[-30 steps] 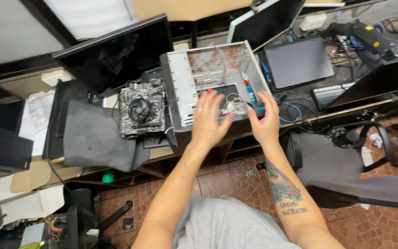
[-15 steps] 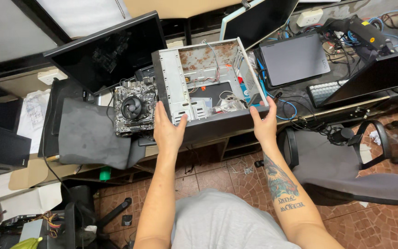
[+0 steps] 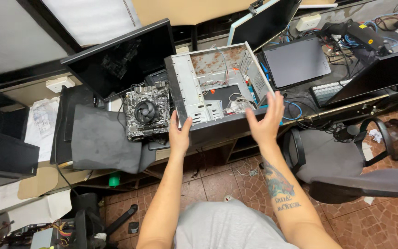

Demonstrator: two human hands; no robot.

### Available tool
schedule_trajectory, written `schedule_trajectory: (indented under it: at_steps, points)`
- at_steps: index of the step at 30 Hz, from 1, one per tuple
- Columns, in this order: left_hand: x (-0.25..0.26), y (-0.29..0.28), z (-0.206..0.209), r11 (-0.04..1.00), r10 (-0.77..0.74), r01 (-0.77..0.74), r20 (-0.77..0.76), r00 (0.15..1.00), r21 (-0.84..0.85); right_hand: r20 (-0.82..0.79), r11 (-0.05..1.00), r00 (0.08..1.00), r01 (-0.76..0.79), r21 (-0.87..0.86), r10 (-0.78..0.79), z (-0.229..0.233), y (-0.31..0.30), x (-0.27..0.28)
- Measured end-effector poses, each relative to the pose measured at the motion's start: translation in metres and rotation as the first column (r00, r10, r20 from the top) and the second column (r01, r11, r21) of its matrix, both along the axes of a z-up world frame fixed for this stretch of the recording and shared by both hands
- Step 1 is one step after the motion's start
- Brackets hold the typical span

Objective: The person organizes a pair of red and black headphones by coiling the cable and placing them on a book. They then retrieve a black plastic bag, place it on a desk, and handle a white computer mouse, placing it on the headphones. The person also briefly touches a computer case and a motherboard on the desk.

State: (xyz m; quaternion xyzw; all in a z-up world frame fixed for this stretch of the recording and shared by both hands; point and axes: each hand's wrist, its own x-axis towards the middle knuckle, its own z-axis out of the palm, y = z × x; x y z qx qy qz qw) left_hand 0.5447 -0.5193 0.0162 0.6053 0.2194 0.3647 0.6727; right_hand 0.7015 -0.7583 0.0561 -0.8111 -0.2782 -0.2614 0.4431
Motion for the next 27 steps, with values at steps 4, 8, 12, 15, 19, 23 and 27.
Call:
schedule_trajectory:
  at_steps: [4, 8, 12, 15, 19, 23, 27]
  points:
    - [0.002, -0.009, 0.001, 0.998, 0.014, -0.021, 0.101, 0.995, 0.066, 0.048, 0.989, 0.992, 0.122, -0.087, -0.119, 0.002, -0.002, 0.011]
    - [-0.004, -0.019, 0.013, 0.983, 0.098, -0.09, -0.047, 0.994, 0.158, 0.125, 0.972, 0.991, -0.02, -0.236, 0.051, 0.005, 0.015, -0.01]
    - [-0.006, -0.018, 0.019, 0.988, 0.075, -0.069, -0.039, 0.996, 0.14, 0.015, 0.94, 0.978, -0.194, -0.281, 0.207, 0.014, 0.03, -0.025]
    - [-0.006, -0.02, 0.017, 0.986, 0.067, -0.063, -0.021, 0.998, 0.156, 0.049, 0.918, 0.961, -0.244, -0.314, 0.272, 0.023, 0.028, -0.024]
    - [-0.015, -0.029, 0.013, 0.961, 0.12, -0.096, -0.079, 0.99, 0.261, -0.007, 0.903, 0.961, -0.263, -0.34, 0.277, 0.024, 0.021, -0.029]
    - [-0.023, -0.035, 0.012, 0.954, 0.113, -0.085, -0.083, 0.99, 0.286, -0.032, 0.918, 0.965, -0.258, -0.302, 0.261, 0.016, 0.016, -0.036]
    - [-0.021, -0.03, 0.017, 0.951, 0.137, -0.096, -0.125, 0.983, 0.294, 0.056, 0.951, 0.972, -0.211, -0.225, 0.229, 0.013, 0.014, -0.035]
